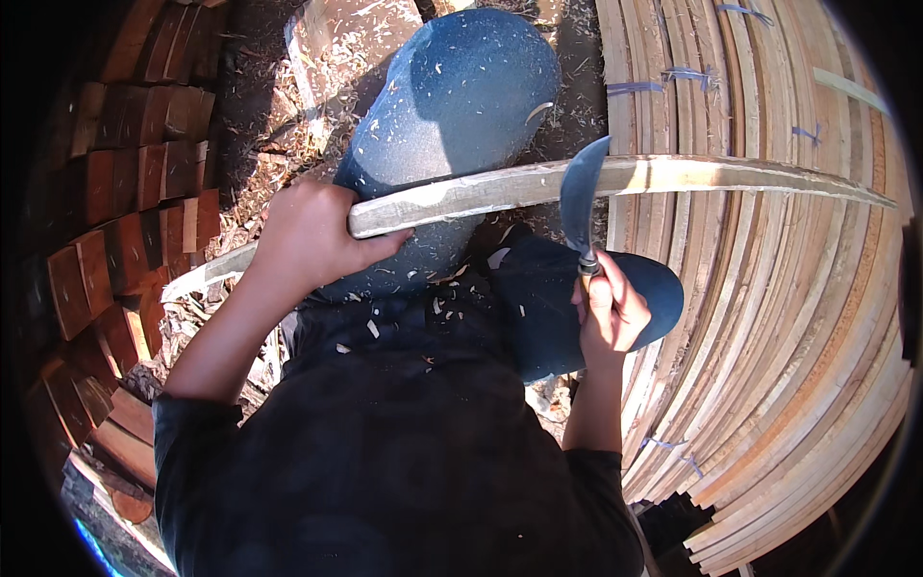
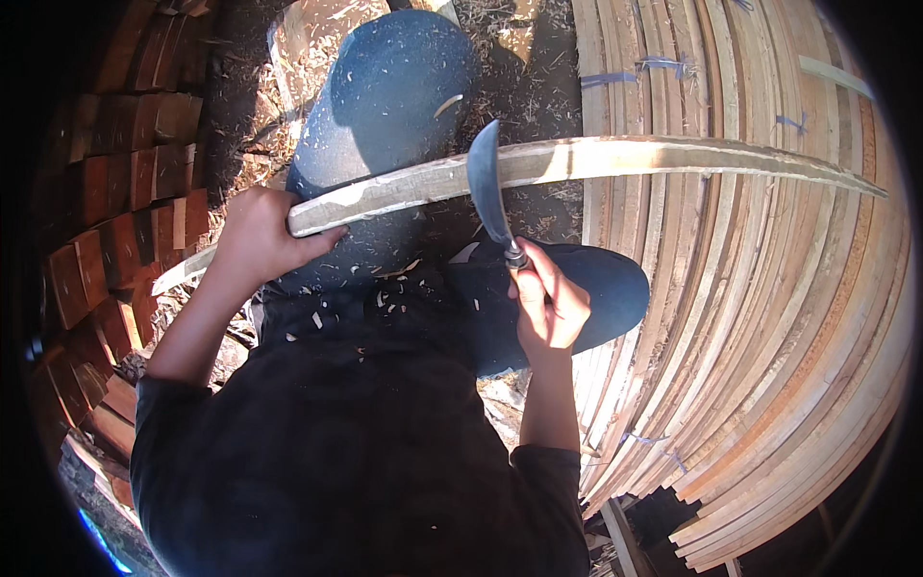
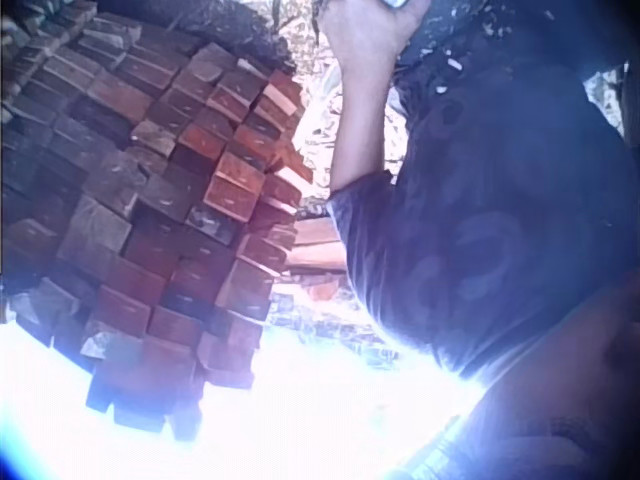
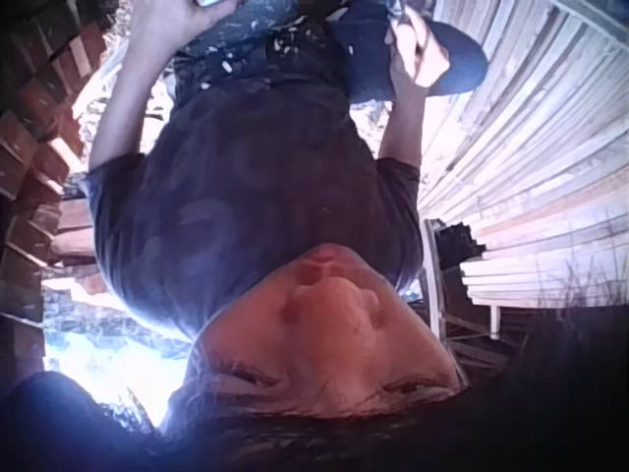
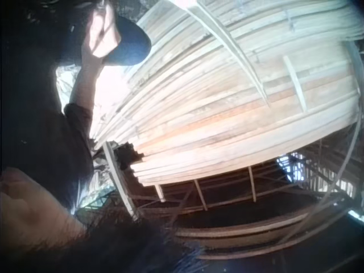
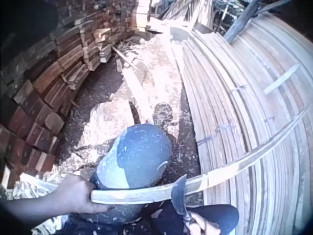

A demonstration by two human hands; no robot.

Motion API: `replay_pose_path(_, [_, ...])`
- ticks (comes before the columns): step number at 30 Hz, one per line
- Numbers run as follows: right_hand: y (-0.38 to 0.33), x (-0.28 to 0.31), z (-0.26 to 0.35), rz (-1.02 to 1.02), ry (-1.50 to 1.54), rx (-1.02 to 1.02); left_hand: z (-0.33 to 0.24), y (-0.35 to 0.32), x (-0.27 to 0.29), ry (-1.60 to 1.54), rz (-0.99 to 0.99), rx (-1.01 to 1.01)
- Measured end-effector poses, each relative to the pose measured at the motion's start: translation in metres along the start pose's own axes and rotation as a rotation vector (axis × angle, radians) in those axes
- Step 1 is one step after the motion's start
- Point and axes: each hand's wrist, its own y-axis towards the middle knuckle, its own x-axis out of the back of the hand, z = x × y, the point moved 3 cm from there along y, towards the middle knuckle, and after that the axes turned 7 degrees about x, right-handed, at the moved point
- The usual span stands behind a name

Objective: The person sits on the ground and uses a curved knife to shave and shape a long, thin piece of wood held between their legs. They repeatedly scrape the blade along the wood's surface to remove thin shavings, refining its shape.

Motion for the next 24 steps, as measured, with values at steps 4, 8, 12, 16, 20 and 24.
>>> replay_pose_path(4, [0.020, 0.025, -0.001, -0.499, 0.344, -0.205, 0.000, 0.001, 0.001, -0.045, -0.011, 0.006])
replay_pose_path(8, [0.011, 0.007, 0.010, 0.065, -0.153, 0.045, 0.000, 0.000, 0.001, 0.022, -0.028, -0.005])
replay_pose_path(12, [0.012, 0.007, -0.003, -0.391, 0.278, -0.232, 0.001, 0.003, 0.001, 0.012, -0.022, 0.011])
replay_pose_path(16, [-0.006, -0.003, 0.005, 0.068, -0.080, -0.042, 0.000, -0.002, 0.003, 0.043, 0.009, 0.041])
replay_pose_path(20, [-0.005, -0.002, -0.003, -0.417, 0.237, -0.221, 0.001, 0.001, -0.002, 0.000, -0.045, 0.005])
replay_pose_path(24, [-0.014, 0.020, -0.003, -0.298, 0.088, -0.179, 0.001, -0.003, 0.000, 0.034, -0.030, 0.016])
